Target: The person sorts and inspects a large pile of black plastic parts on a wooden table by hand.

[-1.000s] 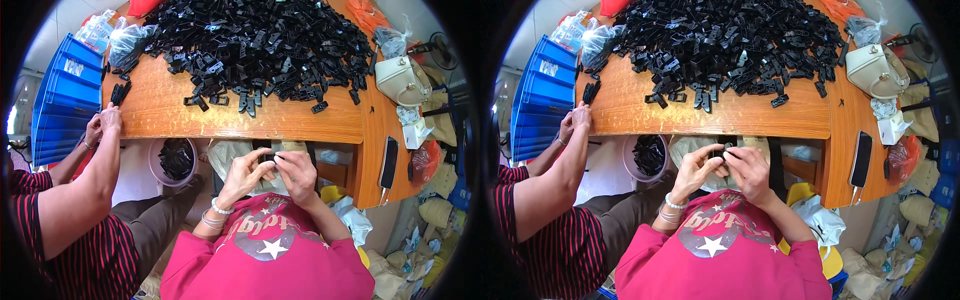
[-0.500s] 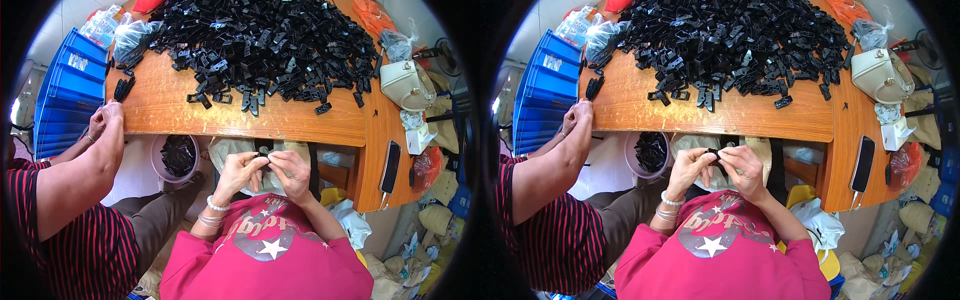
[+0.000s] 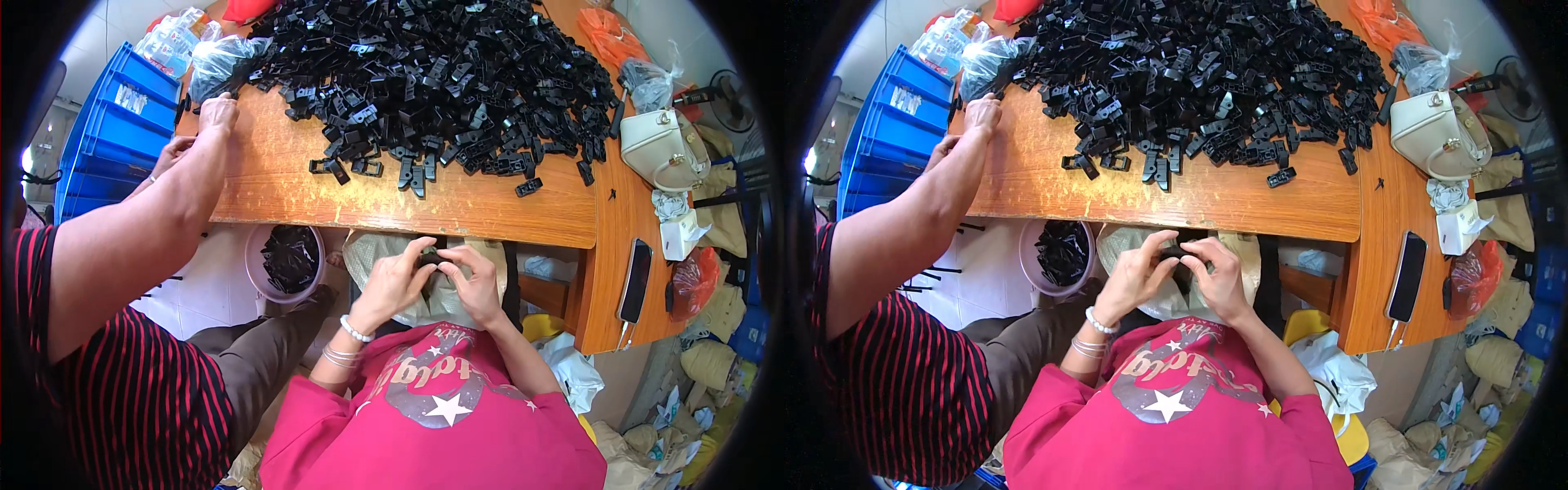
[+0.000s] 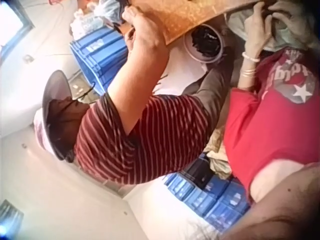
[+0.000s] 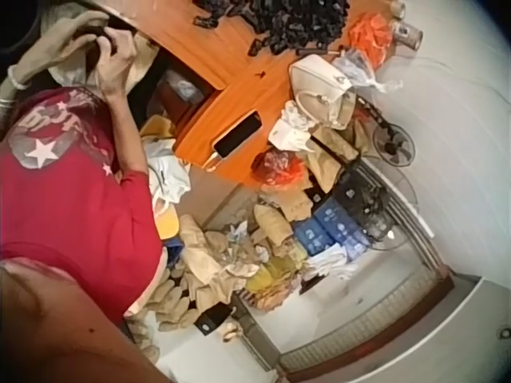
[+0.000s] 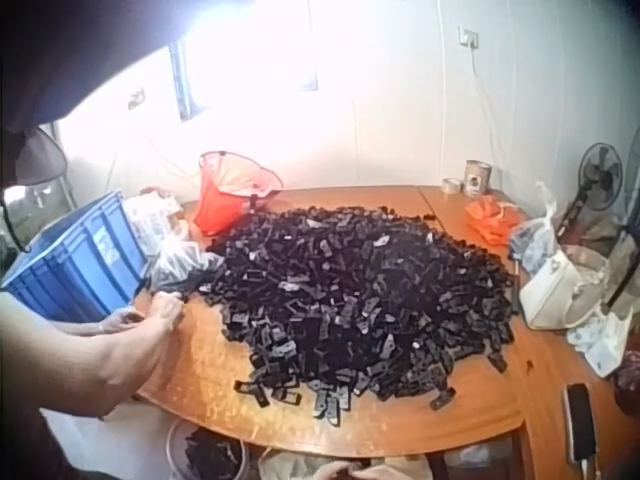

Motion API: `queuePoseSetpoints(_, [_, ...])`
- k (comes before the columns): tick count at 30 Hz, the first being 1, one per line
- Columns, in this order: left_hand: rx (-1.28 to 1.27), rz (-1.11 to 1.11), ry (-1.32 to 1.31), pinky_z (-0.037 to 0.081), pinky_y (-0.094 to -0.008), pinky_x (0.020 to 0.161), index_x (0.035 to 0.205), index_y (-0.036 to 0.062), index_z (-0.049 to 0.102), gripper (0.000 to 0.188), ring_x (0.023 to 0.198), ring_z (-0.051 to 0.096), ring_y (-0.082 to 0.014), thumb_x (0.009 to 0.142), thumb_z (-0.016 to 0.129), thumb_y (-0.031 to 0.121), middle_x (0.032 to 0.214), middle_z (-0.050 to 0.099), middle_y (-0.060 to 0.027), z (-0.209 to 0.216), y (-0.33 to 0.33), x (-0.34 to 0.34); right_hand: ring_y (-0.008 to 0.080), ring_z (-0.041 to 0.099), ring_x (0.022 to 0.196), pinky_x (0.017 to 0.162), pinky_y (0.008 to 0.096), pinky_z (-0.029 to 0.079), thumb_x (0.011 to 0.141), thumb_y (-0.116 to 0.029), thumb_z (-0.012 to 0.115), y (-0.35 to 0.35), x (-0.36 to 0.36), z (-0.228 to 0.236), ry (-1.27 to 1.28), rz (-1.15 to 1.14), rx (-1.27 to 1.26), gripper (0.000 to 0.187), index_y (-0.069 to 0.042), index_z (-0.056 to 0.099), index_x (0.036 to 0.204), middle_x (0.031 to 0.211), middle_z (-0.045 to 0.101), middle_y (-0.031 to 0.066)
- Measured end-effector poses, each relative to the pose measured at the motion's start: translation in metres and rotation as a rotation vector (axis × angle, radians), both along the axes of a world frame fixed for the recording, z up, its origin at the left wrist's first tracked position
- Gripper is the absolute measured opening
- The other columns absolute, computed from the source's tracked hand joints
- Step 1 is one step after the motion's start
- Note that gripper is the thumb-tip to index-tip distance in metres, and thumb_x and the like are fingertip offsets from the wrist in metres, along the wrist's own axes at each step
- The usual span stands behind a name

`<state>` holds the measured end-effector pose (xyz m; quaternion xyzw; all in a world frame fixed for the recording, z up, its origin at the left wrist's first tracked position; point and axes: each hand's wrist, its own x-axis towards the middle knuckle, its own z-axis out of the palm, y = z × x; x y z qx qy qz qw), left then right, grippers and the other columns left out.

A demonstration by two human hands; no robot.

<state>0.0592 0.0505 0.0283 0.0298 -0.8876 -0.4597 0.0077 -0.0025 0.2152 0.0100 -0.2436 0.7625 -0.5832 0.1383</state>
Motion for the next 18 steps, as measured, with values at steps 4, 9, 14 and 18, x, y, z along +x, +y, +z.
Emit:
queuePoseSetpoints(4, [-0.266, 0.276, 0.414, 0.050, -0.0379, 0.060, 0.103, 0.0021, 0.058, 0.021, 0.069, 0.062, -0.0327, 0.083, 0.061, 0.003, 0.087, 0.061, -0.0179, -0.029, -0.040, -0.026, 0.0274, 0.063, 0.083, 0.075, 0.0335, 0.049, 0.082, -0.001, 0.063, 0.000, -0.010, 0.001, 0.190, 0.019, 0.047, 0.017, 0.002, 0.065, 0.098, 0.091, 0.063, 0.0141])
queuePoseSetpoints(9, [-0.646, 0.336, 0.136, 0.047, -0.0399, 0.060, 0.099, 0.0022, 0.061, 0.022, 0.070, 0.058, -0.0322, 0.077, 0.061, 0.000, 0.088, 0.051, -0.0148, -0.031, -0.077, -0.055, 0.0337, 0.057, 0.087, 0.076, 0.0403, 0.046, 0.077, 0.007, 0.054, -0.039, -0.045, -0.003, 0.451, -0.022, 0.175, 0.031, 0.000, 0.062, 0.106, 0.094, 0.058, 0.0152])
queuePoseSetpoints(14, [-0.502, 0.240, 0.412, 0.048, -0.0404, 0.073, 0.088, -0.0009, 0.059, 0.014, 0.086, 0.057, -0.0336, 0.075, 0.063, 0.000, 0.101, 0.053, -0.0179, -0.029, -0.061, -0.032, 0.0295, 0.049, 0.111, 0.093, 0.0424, 0.035, 0.075, 0.010, 0.052, -0.042, -0.068, -0.026, 0.781, -0.317, 0.492, 0.040, -0.004, 0.063, 0.111, 0.111, 0.056, 0.0128])
queuePoseSetpoints(18, [-0.082, 0.326, 0.352, 0.049, -0.0380, 0.072, 0.097, -0.0025, 0.054, 0.018, 0.082, 0.060, -0.0326, 0.080, 0.060, -0.004, 0.095, 0.060, -0.0190, -0.033, -0.041, -0.002, 0.0310, 0.038, 0.126, 0.105, 0.0508, 0.024, 0.087, -0.018, 0.058, -0.029, -0.092, -0.029, 0.749, -0.335, 0.580, 0.041, -0.013, 0.054, 0.128, 0.131, 0.048, 0.0133])
